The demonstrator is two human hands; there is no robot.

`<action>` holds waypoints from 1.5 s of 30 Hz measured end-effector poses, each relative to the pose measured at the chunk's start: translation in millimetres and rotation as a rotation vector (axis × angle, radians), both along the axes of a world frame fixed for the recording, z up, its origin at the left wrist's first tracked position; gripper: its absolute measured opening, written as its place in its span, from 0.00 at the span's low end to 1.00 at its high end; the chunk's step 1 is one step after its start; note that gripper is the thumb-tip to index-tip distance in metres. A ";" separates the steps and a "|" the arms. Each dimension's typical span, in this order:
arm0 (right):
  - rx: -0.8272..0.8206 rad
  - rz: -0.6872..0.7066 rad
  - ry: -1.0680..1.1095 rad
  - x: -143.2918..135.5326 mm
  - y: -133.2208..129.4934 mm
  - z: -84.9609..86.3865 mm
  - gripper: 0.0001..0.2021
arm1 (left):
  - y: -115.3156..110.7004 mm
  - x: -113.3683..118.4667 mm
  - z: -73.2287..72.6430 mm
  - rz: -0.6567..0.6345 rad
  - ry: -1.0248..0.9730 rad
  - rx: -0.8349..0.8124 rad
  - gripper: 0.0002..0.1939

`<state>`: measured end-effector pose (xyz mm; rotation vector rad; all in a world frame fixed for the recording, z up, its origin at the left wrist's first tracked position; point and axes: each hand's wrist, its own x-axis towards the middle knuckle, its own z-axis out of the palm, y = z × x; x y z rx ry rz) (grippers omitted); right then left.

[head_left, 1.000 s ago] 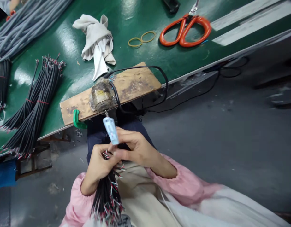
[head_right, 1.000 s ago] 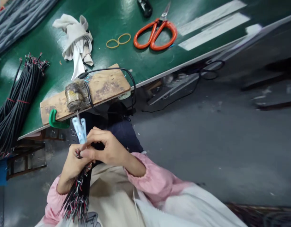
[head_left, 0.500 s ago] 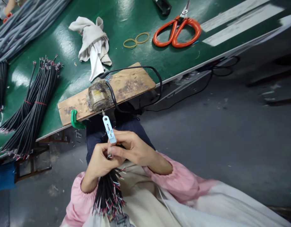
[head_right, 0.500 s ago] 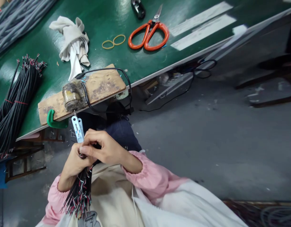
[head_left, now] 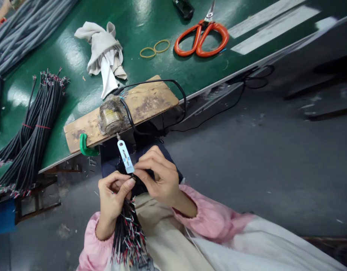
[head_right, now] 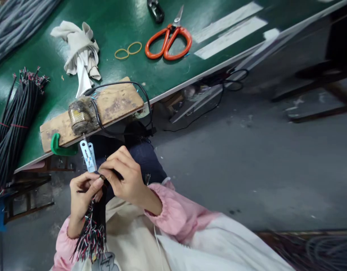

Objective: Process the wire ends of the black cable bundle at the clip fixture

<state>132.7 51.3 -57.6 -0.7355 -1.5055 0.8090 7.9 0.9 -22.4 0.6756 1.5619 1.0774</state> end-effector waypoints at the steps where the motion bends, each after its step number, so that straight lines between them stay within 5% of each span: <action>1: -0.031 0.044 0.039 0.0 1.2 -2.1 0.06 | -0.3 -0.1 -0.1 -0.001 -0.009 0.000 0.24; 7: -0.057 0.167 0.026 5.6 2.7 -11.8 0.13 | -1.3 -2.5 0.4 0.008 0.006 0.015 0.24; 11: 0.032 0.083 -0.076 9.6 0.3 -6.2 0.01 | -0.6 -2.4 3.7 -0.042 0.073 0.015 0.22; 18: -0.287 0.281 0.050 13.1 12.2 -2.8 0.13 | -4.1 -3.7 3.2 -0.188 0.065 -0.027 0.26; 25: -0.033 0.454 0.066 19.6 11.5 -8.3 0.07 | -1.0 -6.2 5.4 -0.245 -0.050 -0.053 0.28; 33: -0.059 0.465 0.110 13.1 13.3 -12.6 0.04 | -1.1 -9.8 4.6 -0.300 -0.120 -0.115 0.30; 45: -0.627 0.191 0.480 -22.6 -14.2 -15.1 0.06 | -4.0 -0.1 -9.0 -0.134 -0.261 0.045 0.26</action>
